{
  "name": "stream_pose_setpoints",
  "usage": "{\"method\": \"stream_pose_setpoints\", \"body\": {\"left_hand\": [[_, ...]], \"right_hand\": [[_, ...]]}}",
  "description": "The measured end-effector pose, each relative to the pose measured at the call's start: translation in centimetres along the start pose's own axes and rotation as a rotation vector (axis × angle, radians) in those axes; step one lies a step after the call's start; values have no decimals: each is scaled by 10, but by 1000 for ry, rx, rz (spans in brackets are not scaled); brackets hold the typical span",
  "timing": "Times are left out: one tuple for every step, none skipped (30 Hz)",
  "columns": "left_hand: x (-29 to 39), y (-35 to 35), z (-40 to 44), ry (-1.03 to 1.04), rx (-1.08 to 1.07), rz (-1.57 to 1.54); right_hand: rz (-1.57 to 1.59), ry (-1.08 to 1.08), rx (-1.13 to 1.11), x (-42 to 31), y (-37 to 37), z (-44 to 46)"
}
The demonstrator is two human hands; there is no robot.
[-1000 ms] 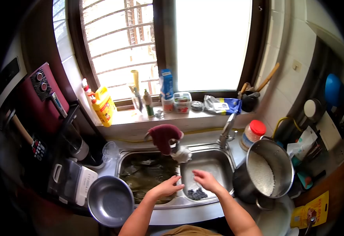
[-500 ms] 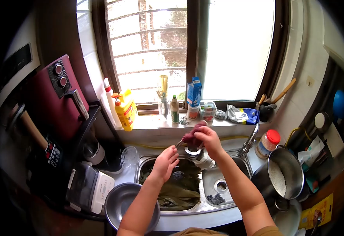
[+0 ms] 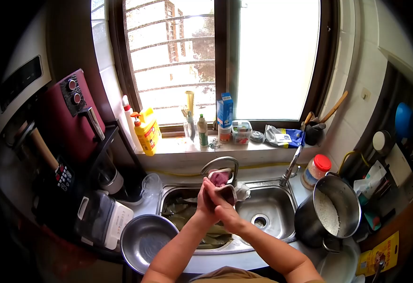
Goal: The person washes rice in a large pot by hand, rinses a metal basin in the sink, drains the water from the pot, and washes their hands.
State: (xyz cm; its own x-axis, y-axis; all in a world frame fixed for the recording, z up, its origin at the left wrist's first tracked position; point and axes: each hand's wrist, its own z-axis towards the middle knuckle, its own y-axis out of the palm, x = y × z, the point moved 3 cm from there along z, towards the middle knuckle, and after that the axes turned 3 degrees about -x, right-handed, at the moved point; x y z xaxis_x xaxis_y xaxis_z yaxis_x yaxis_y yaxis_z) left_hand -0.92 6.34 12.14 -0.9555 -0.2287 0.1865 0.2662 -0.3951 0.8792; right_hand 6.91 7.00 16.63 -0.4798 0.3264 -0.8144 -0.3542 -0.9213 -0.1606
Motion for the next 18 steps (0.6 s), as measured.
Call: {"method": "stream_pose_setpoints", "body": {"left_hand": [[-3, 19, -1, -30, -20, 111], [-5, 39, 1, -34, -20, 115], [-9, 56, 3, -59, 225, 160], [-12, 60, 2, -83, 471, 202], [-21, 54, 3, -128, 360, -32], [-21, 27, 1, -162, 311, -91], [-20, 31, 1, -177, 338, 112], [-19, 35, 0, -201, 368, 316], [-19, 33, 2, -195, 366, 319], [-14, 25, 3, -184, 468, 665], [-8, 22, 5, -167, 565, 1012], [-6, 27, 8, -174, 607, 1118], [-11, 28, 10, -170, 606, 1119], [-25, 24, 11, -129, 642, 768], [-42, 19, 10, -88, 665, 416], [-59, 9, 9, -106, 665, 458], [-64, 1, 7, -12, 612, 524], [-64, -1, 10, -42, 640, 532]], "right_hand": [[309, 47, 15, -5, 1, -2], [637, 61, 129, -15, 0, -4], [830, -32, 220, -19, -8, -3], [1105, 19, 297, -17, -12, -3], [1379, 71, 371, -14, -16, -5], [1496, 105, 260, 6, -24, -11], [1613, 140, 149, 29, -31, -20], [1470, 304, 263, 37, -35, -28], [1470, 304, 256, 44, -40, -34], [1230, 488, 421, 58, -44, -45], [975, 657, 576, 69, -48, -57], [970, 648, 606, 65, -47, -61], [1095, 623, 633, 56, -42, -62], [1213, 530, 560, 47, -37, -55], [1328, 434, 484, 41, -34, -50], [1288, 430, 498, 66, -37, -50], [1276, 387, 515, 83, -42, -59], [1203, 453, 524, 80, -43, -58]]}}
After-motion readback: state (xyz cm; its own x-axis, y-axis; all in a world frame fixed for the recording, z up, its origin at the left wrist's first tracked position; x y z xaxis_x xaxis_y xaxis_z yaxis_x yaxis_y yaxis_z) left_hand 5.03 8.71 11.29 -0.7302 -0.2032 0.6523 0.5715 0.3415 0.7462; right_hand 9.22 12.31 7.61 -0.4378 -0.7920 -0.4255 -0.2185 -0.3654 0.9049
